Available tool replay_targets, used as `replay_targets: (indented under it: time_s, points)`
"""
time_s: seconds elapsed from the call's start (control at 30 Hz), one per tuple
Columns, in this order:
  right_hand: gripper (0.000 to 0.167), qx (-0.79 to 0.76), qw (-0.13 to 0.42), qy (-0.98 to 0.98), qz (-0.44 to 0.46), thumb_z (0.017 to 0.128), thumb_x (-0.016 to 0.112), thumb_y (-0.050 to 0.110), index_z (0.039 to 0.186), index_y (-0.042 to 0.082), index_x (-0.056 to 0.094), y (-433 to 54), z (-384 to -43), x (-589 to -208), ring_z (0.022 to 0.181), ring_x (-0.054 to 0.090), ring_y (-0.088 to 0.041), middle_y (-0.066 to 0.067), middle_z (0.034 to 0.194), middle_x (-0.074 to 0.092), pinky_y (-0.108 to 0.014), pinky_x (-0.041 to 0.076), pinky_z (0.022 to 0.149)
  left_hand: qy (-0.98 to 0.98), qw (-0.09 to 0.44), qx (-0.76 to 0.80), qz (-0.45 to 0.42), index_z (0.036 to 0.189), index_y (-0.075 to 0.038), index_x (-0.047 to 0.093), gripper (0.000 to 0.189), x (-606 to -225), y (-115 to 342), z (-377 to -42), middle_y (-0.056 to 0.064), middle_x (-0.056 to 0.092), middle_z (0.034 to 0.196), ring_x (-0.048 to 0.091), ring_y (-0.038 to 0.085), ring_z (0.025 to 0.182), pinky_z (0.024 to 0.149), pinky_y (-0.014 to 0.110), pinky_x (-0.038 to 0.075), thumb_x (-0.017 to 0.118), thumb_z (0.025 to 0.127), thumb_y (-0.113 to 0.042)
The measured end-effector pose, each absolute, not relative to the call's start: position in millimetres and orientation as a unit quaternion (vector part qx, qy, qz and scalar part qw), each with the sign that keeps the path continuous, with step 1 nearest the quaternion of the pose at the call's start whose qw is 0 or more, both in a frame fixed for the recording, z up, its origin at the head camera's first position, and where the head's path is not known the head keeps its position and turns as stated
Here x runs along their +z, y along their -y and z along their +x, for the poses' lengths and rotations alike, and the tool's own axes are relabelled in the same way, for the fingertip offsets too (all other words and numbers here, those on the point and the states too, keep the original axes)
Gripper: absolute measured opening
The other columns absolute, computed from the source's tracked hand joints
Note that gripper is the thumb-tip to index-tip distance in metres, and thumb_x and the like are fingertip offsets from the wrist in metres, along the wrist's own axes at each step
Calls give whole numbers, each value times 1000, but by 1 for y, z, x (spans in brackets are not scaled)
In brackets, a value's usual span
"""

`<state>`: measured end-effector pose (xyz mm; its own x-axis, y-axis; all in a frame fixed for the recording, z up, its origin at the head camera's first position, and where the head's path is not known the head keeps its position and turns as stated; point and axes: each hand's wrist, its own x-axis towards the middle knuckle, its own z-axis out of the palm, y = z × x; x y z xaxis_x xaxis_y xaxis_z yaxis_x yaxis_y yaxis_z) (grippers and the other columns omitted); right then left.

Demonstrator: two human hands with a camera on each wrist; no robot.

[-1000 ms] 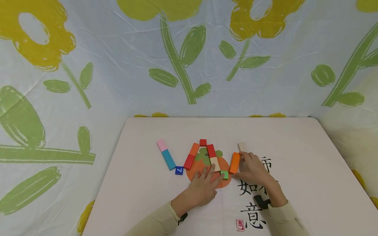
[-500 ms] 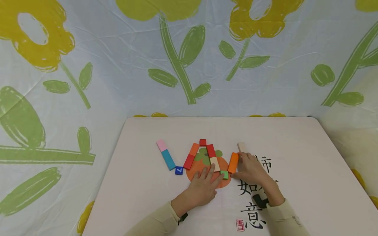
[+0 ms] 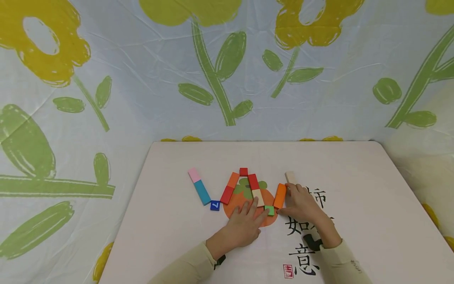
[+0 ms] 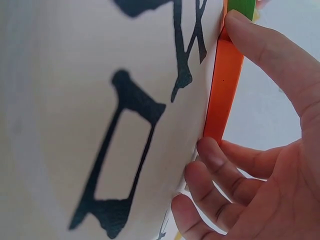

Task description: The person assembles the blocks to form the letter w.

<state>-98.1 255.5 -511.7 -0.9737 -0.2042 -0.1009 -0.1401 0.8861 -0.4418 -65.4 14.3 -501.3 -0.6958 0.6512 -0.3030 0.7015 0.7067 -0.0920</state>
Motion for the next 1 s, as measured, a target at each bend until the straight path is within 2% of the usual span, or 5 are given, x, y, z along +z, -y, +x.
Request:
replay_targets:
  time_s: [0.53, 0.67, 0.83, 0.9, 1.0]
  points:
    - [105, -236, 86, -965, -80, 71, 89, 49, 144, -8, 39, -258, -97, -512, 106, 54, -39, -21, 117, 58, -59, 49, 87, -920, 125, -68, 365, 161, -34, 19, 75, -503, -12, -66, 11, 16, 165, 33, 34, 144, 106, 53, 40, 54, 98, -55]
    - [99, -290, 92, -947, -98, 75, 88, 40, 146, -7, 38, -269, -98, -507, 101, 55, -34, -18, 114, 59, -55, 51, 84, -920, 81, -57, 378, 159, -31, 26, 69, -506, -13, -69, 11, 20, 164, 30, 37, 144, 108, 56, 37, 55, 99, -51]
    - [81, -343, 61, -930, -120, 84, 84, 25, 145, -5, 40, -296, -109, -498, 93, 54, -31, -20, 113, 59, -42, 49, 73, -904, -4, -57, 424, 155, -34, 38, 62, -508, -21, -87, 9, 33, 158, 29, 39, 144, 108, 56, 37, 64, 99, -36]
    - [78, -345, 55, -929, -123, 86, 81, 21, 146, -5, 39, -306, -117, -497, 91, 53, -31, -22, 114, 58, -39, 47, 69, -899, -13, -60, 434, 155, -38, 38, 61, -508, -26, -97, 8, 34, 158, 27, 37, 145, 109, 56, 36, 64, 99, -33]
    - [75, -346, 67, -927, -129, 88, 79, 15, 147, -6, 38, -316, -131, -496, 93, 53, -34, -26, 116, 57, -39, 48, 69, -896, 10, -57, 440, 155, -42, 34, 55, -507, -35, -108, 7, 28, 162, 24, 36, 147, 111, 56, 32, 53, 104, -39]
